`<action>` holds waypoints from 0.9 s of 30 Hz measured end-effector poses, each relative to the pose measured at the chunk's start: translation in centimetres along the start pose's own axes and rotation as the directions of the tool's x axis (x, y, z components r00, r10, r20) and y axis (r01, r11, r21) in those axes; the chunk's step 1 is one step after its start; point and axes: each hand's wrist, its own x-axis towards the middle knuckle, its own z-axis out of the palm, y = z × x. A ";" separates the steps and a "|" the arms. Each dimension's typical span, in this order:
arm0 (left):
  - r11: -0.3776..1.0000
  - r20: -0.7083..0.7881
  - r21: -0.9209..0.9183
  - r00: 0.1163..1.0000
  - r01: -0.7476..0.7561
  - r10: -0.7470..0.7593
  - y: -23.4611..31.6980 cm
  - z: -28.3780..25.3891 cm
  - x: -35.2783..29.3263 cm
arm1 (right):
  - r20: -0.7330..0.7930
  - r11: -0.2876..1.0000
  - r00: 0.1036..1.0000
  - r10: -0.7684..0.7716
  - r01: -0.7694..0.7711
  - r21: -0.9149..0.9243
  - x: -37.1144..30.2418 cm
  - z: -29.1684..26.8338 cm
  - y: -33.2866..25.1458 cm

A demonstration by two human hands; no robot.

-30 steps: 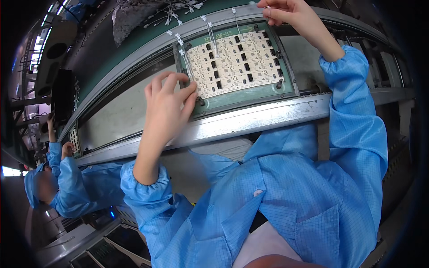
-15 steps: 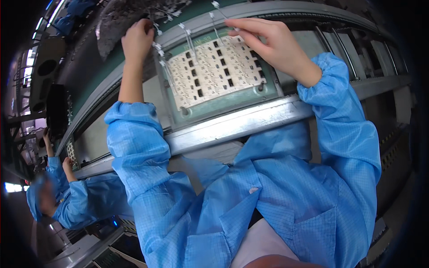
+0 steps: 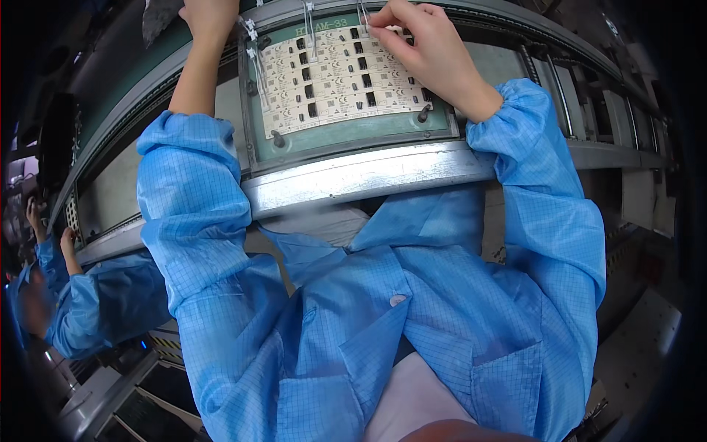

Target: Assembling and inspecting components on a circuit board at a manual workstation.

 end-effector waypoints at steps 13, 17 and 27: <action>0.286 0.068 -0.931 0.877 0.227 -0.476 -3.1 0.7 4.6 | 0.277 0.815 0.770 0.575 -0.509 -0.277 0.5 -1.4 -2.3; 0.247 0.089 -0.947 0.907 0.205 -0.411 -6.6 0.4 5.6 | 0.302 0.820 0.763 0.571 -0.518 -0.243 1.4 -1.1 -3.1; 0.789 0.401 -0.494 0.901 0.366 -0.166 -1.4 -6.0 7.1 | 0.458 0.919 0.869 0.188 0.009 -0.395 0.7 -2.3 -2.2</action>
